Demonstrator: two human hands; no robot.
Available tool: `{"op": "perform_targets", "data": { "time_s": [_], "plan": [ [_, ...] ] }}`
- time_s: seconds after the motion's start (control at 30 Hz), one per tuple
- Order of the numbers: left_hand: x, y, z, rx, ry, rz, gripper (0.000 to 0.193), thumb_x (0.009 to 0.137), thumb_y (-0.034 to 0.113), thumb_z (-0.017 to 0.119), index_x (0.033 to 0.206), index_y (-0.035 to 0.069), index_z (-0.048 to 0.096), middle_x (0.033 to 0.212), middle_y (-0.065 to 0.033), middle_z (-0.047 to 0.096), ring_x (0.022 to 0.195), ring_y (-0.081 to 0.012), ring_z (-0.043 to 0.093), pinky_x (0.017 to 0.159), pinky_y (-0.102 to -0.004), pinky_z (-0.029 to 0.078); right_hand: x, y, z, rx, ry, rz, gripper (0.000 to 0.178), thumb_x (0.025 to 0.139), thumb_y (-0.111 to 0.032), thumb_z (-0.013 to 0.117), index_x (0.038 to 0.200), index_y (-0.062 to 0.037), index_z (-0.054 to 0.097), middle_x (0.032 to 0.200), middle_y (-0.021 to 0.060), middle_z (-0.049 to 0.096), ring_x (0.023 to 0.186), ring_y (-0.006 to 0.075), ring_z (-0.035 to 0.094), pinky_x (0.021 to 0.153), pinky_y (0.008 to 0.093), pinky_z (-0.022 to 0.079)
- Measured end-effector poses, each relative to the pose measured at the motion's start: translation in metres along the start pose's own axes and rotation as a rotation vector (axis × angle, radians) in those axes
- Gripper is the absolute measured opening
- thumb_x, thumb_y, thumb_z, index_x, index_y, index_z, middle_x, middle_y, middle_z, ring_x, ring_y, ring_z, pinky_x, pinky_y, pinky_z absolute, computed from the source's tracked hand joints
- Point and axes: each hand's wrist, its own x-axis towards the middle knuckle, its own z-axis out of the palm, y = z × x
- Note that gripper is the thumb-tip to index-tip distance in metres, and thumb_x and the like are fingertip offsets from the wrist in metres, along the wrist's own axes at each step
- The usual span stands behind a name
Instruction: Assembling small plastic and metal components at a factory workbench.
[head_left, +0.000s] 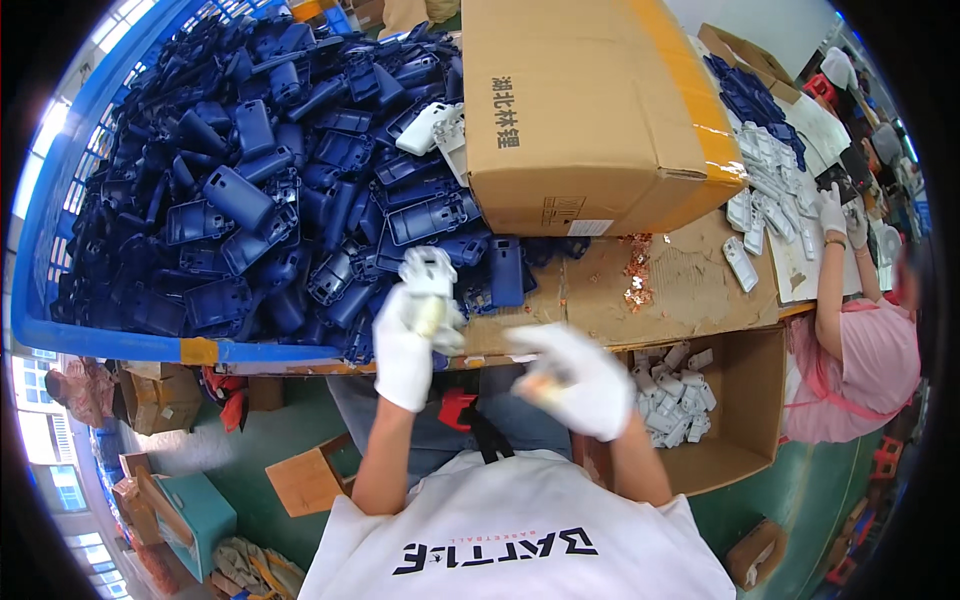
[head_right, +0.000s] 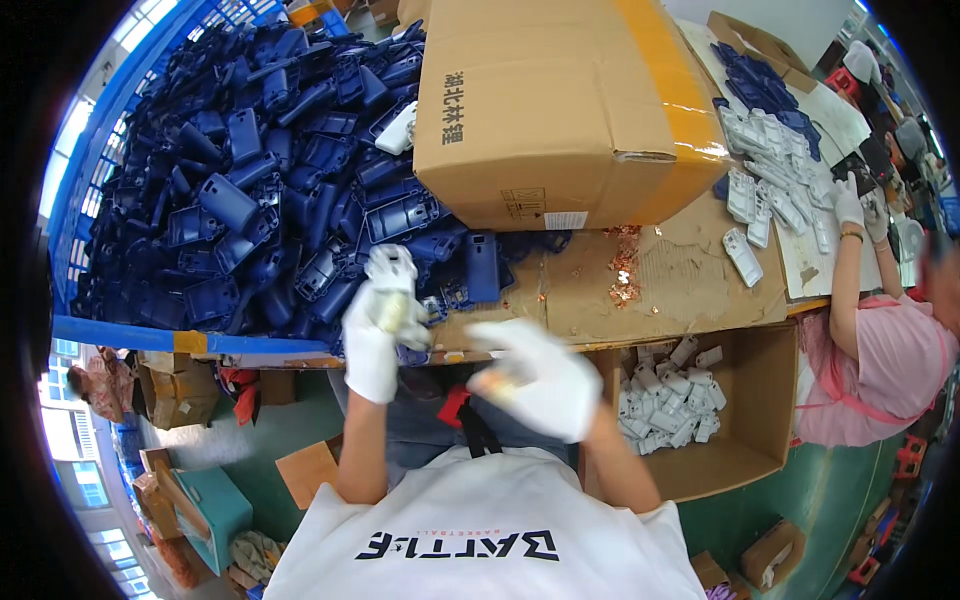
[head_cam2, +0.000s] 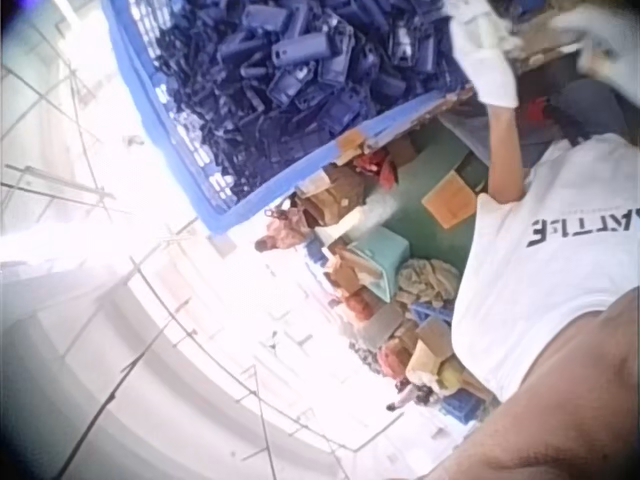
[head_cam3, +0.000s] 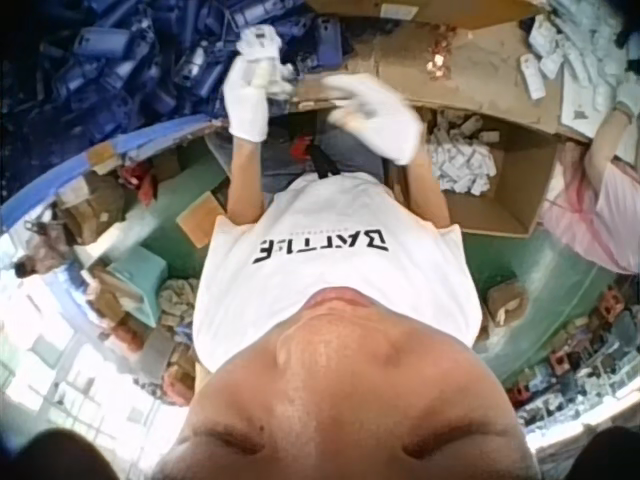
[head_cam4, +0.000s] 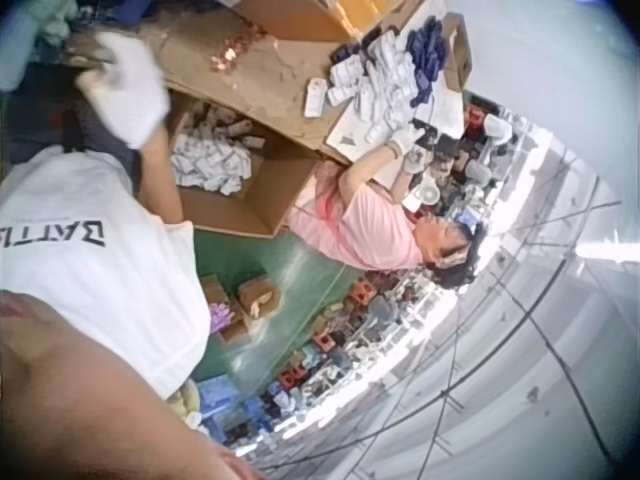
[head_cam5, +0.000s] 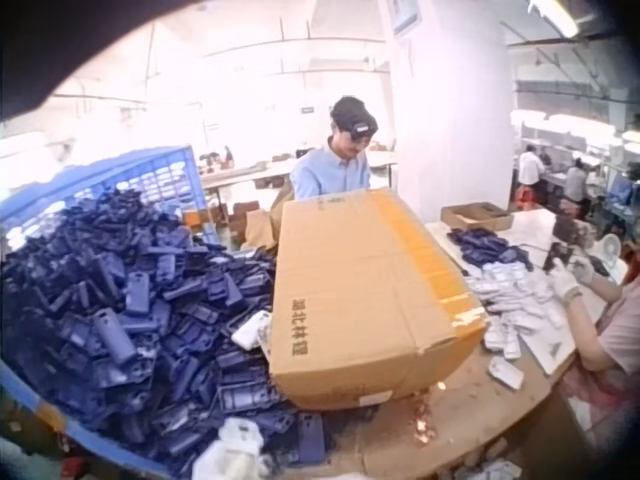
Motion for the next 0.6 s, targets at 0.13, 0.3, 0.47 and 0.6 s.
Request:
{"op": "perform_targets", "data": {
  "time_s": [0.13, 0.3, 0.47, 0.6],
  "plan": [
    [0.074, 0.026, -0.023, 0.641, 0.344, 0.405, 0.035, 0.094, 0.022, 0.052, 0.127, 0.013, 0.054, 0.093, -0.0162, 0.07, 0.077, -0.0291, 0.069, 0.067, -0.0368, 0.053, -0.006, 0.068, -0.128, 0.059, 0.957, 0.221, 0.025, 0.085, -0.009, 0.062, 0.109, -0.0025, 0.063, 0.098, 0.006, 0.066, 0.088, 0.0165, 0.061, 0.074, 0.0299, 0.05],
    [0.133, 0.083, 0.021, 1.1, 0.42, 0.246, 0.056, 0.093, 0.037, 0.052, 0.14, 0.009, 0.036, 0.107, -0.0199, 0.066, 0.094, -0.0377, 0.066, 0.08, -0.0485, 0.051, 0.074, 0.171, -0.246, 0.091, 0.875, -0.11, 0.041, 0.09, -0.017, 0.065, 0.126, -0.0007, 0.053, 0.118, 0.0054, 0.06, 0.099, 0.0144, 0.06, 0.077, 0.0279, 0.053],
    [0.05, 0.054, 0.009, 0.79, 0.406, 0.559, 0.051, 0.089, 0.022, 0.062, 0.136, 0.011, 0.045, 0.104, -0.0068, 0.064, 0.079, -0.0241, 0.064, 0.072, -0.0362, 0.051, 0.114, 0.145, -0.253, 0.444, 0.473, -0.06, 0.041, 0.09, -0.016, 0.065, 0.126, -0.0007, 0.053, 0.118, 0.0053, 0.059, 0.099, 0.0145, 0.06, 0.077, 0.028, 0.053],
    [-0.037, -0.021, -0.031, 0.768, 0.353, 0.518, 0.028, 0.086, 0.004, 0.065, 0.113, 0.005, 0.064, 0.095, -0.0121, 0.067, 0.083, -0.0252, 0.068, 0.078, -0.0314, 0.052, 0.115, 0.132, -0.256, 0.512, 0.42, -0.039, 0.041, 0.09, -0.016, 0.065, 0.126, -0.0007, 0.053, 0.118, 0.0053, 0.059, 0.099, 0.0145, 0.06, 0.077, 0.028, 0.053]
  ]
}}
